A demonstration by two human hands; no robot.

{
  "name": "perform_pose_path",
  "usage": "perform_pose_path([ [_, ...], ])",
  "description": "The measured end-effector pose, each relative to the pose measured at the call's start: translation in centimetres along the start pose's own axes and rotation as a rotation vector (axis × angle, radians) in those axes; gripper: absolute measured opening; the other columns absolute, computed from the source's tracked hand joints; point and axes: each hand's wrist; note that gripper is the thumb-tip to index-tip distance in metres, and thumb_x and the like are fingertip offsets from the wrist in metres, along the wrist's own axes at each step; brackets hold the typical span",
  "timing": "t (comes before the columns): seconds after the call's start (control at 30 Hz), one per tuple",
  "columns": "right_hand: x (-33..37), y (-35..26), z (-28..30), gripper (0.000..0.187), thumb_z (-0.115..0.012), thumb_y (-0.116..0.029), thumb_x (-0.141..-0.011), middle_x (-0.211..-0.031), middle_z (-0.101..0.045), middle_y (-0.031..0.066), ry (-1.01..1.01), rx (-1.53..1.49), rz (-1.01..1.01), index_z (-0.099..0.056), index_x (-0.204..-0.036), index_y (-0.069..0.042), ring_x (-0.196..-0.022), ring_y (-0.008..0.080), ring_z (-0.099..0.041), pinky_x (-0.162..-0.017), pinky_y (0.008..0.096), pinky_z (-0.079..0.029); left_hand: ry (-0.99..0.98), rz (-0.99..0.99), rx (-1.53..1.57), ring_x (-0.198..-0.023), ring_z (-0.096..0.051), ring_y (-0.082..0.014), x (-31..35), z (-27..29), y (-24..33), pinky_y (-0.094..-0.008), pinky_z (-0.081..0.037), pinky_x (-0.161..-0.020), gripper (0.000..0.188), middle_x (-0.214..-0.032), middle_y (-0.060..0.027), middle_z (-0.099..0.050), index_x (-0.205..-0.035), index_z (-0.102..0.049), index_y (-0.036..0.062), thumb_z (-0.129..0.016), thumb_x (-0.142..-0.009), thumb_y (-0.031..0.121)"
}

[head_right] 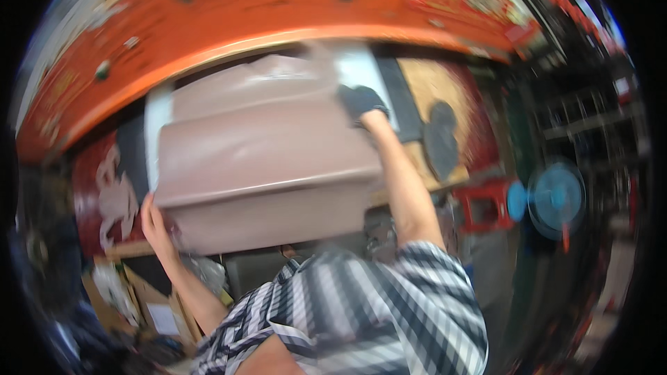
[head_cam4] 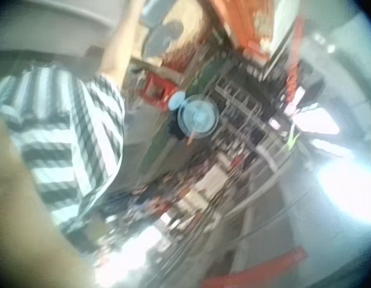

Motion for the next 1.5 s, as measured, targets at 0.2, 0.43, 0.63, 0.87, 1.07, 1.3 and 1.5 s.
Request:
perform_pose_path([
  [0.2, 6.7, 7.3, 8.8, 0.058, -0.062, -0.044, -0.077, -0.126, -0.058, 0.0188, 0.534, 0.490, -0.047, -0.059, -0.123, -0.008, -0.113, 0.0365, -0.057, -0.097, 0.0416, -0.044, -0.175, -0.106, -0.256, -0.108, -0.053, -0.0234, 1.9, -0.1, -6.4, -0.0344, -0.041, -0.096, 0.051, -0.120, -0.0154, -0.057, -0.123, -0.050, -0.0094, -0.067, -0.087, 0.023],
  [0.43, 6.4, 10.2, 11.3, 0.120, -0.078, -0.058, -0.057, -0.152, -0.021, 0.0254, 0.083, 0.505, -0.273, -0.022, -0.149, -0.006, -0.141, 0.0408, -0.021, -0.113, 0.0425, -0.026, -0.177, 0.077, 0.400, -0.120, -0.047, -0.0193, -1.6, 1.8, -3.8, -0.0337, -0.035, -0.102, 0.073, -0.127, -0.0074, -0.052, -0.131, -0.046, -0.0016, -0.055, -0.088, 0.057],
  [0.63, 7.3, 12.4, 10.3, 0.116, -0.081, -0.047, -0.055, -0.149, -0.023, 0.0281, 0.083, 0.502, -0.278, -0.026, -0.147, -0.004, -0.129, 0.0440, -0.040, -0.105, 0.0463, -0.037, -0.163, 0.045, 0.208, -0.101, -0.058, -0.0197, -4.6, -0.2, -2.3, -0.0314, -0.042, -0.092, 0.056, -0.111, -0.0114, -0.065, -0.120, -0.059, -0.0006, -0.056, -0.092, 0.048],
  [0.87, 5.8, 12.0, 13.4, 0.084, -0.074, -0.028, -0.064, -0.117, -0.059, 0.0165, 0.113, -0.504, -0.312, -0.044, -0.137, -0.002, -0.098, 0.0242, -0.060, -0.082, 0.0345, -0.051, -0.089, 0.000, -0.542, -0.069, -0.060, -0.0362, -1.7, 0.4, -3.0, -0.0412, -0.045, -0.065, 0.037, -0.073, -0.0212, -0.062, -0.088, -0.064, -0.0025, -0.059, -0.090, 0.034],
  [1.07, 9.1, -1.4, 12.8, 0.080, -0.065, -0.021, -0.062, -0.118, -0.059, 0.0095, -0.094, -0.700, 0.036, -0.045, -0.138, -0.002, -0.094, 0.0187, -0.060, -0.081, 0.0290, -0.050, 0.037, -0.270, -0.658, -0.078, -0.053, -0.0387, -0.7, 0.3, -4.7, -0.0450, -0.041, -0.072, 0.041, -0.076, -0.0180, -0.058, -0.088, -0.062, -0.0045, -0.062, -0.088, 0.036],
  [1.3, 7.8, -19.7, 2.1, 0.094, -0.080, -0.019, -0.049, -0.131, -0.052, 0.0084, -0.498, -0.549, 0.276, -0.048, -0.136, -0.004, -0.120, 0.0226, -0.051, -0.099, 0.0352, -0.042, -0.029, -0.300, -0.631, -0.076, -0.056, -0.0384, -0.6, 0.9, -4.6, -0.0453, -0.042, -0.075, 0.037, -0.076, -0.0179, -0.061, -0.077, -0.062, 0.0001, -0.063, -0.084, 0.036],
  [1.5, 4.2, -28.8, -8.1, 0.088, -0.082, -0.034, -0.053, -0.139, -0.046, 0.0141, -0.292, 0.246, 0.675, -0.053, -0.132, -0.011, -0.128, 0.0335, -0.045, -0.105, 0.0408, -0.040, -0.054, -0.340, -0.562, -0.073, -0.055, -0.0348, -0.6, 1.2, -4.0, -0.0440, -0.041, -0.072, 0.035, -0.070, -0.0146, -0.058, -0.072, -0.059, 0.0033, -0.066, -0.082, 0.035],
])
Point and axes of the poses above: each hand's wrist, its own x-axis away from the middle knuckle, its own z-axis out of the back of the hand, y = z × x
